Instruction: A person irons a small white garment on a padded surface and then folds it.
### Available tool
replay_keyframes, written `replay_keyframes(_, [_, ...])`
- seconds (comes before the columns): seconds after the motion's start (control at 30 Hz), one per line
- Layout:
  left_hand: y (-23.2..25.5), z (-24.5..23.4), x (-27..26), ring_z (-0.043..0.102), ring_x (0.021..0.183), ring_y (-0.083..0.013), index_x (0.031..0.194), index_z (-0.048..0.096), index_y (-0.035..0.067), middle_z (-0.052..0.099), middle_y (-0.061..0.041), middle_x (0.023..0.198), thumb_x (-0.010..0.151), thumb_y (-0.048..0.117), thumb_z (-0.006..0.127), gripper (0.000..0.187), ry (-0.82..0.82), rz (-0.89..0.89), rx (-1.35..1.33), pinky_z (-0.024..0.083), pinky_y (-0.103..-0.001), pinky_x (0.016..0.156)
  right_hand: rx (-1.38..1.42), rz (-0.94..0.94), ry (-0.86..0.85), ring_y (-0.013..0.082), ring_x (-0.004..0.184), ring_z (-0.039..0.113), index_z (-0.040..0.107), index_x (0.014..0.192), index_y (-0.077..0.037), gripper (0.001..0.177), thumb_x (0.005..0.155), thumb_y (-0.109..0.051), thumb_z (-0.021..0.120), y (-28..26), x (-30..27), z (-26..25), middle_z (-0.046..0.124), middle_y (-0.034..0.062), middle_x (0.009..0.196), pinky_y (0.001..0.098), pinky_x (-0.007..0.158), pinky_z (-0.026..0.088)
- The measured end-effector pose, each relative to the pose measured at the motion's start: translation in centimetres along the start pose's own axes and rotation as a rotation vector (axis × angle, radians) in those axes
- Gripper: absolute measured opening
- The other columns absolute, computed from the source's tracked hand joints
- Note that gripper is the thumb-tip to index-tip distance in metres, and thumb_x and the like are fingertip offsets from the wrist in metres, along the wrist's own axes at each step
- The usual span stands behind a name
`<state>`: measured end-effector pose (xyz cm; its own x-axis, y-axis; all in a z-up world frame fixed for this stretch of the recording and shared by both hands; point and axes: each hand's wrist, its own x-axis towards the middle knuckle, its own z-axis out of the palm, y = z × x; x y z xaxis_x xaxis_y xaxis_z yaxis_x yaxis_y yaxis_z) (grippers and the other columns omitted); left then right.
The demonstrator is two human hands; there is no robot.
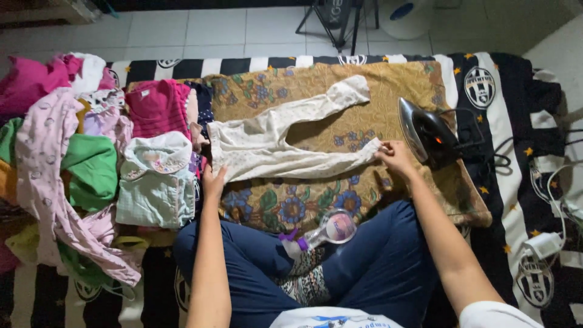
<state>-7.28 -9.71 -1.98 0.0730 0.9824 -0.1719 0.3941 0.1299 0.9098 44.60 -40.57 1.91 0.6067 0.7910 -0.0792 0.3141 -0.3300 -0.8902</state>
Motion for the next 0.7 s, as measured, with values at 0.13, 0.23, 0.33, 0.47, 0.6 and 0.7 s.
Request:
replay_keyframes(0.13, [-2.2,-0.1,1.1,0.055,0.133,-0.0360,0.140,0.055,0.002,0.061,-0.024,0.138,0.085,0.036,0.083,0.070,0.004,0.003,0.015,0.042,-0.047,0.112,-0.165,-0.012,0.035,0.0531,0.109,0.061,0.065,0.127,0.009,0.049,0.087,-0.012,0.083,2.5,1.1,0.1,0.052,0.0314,0.113,0.0526,0.089,0.056])
replay_keyframes(0.23, [-1.6,0.6,0.6,0.063,0.119,-0.0342,0.134,0.053,0.009,0.063,-0.018,0.127,0.084,0.029,0.087,0.064,0.083,0.085,-0.060,0.047,-0.045,0.103,-0.430,-0.116,0.057,0.0314,0.104,0.066,0.072,0.122,-0.013,0.040,0.085,-0.025,0.085,4.2,1.7,0.4,0.065,0.0105,0.099,0.0416,0.094,0.055])
replay_keyframes(0.33, [-1.9,-0.1,0.9,0.067,0.112,-0.0302,0.128,0.050,0.022,0.071,-0.012,0.113,0.086,0.039,0.084,0.056,0.134,0.111,0.105,0.052,-0.041,0.094,-0.381,0.025,0.084,0.0335,0.088,0.069,0.061,0.131,-0.017,0.053,0.082,-0.015,0.081,3.7,1.9,0.7,0.067,0.0109,0.081,0.0473,0.082,0.054])
replay_keyframes(0.47, [-2.6,-0.8,1.3,0.073,0.090,-0.0345,0.103,0.068,0.014,0.075,-0.011,0.093,0.081,0.032,0.086,0.034,0.271,0.251,0.354,0.057,-0.043,0.077,-0.352,0.067,0.106,0.0281,0.084,0.073,0.076,0.110,-0.013,0.030,0.081,-0.015,0.083,3.5,1.9,0.1,0.074,0.0106,0.083,0.0386,0.074,0.055])
replay_keyframes(0.6, [-0.6,-1.2,-0.6,0.073,0.089,-0.0286,0.100,0.069,0.020,0.074,-0.003,0.090,0.088,0.028,0.081,0.019,0.309,0.263,0.288,0.056,-0.037,0.078,-0.234,0.074,0.029,0.0197,0.076,0.071,0.080,0.101,-0.016,0.018,0.083,-0.017,0.085,3.2,-0.4,-3.2,0.076,0.0103,0.084,0.0310,0.068,0.054])
replay_keyframes(0.7, [-0.3,-1.2,0.1,0.072,0.085,-0.0272,0.095,0.069,0.023,0.073,-0.002,0.086,0.090,0.033,0.081,0.016,0.336,0.275,0.280,0.055,-0.037,0.076,0.043,0.107,0.001,0.0122,0.077,0.065,0.079,0.104,-0.012,0.021,0.085,-0.017,0.085,-1.2,-3.4,-5.8,0.074,0.0079,0.086,0.0253,0.071,0.054])
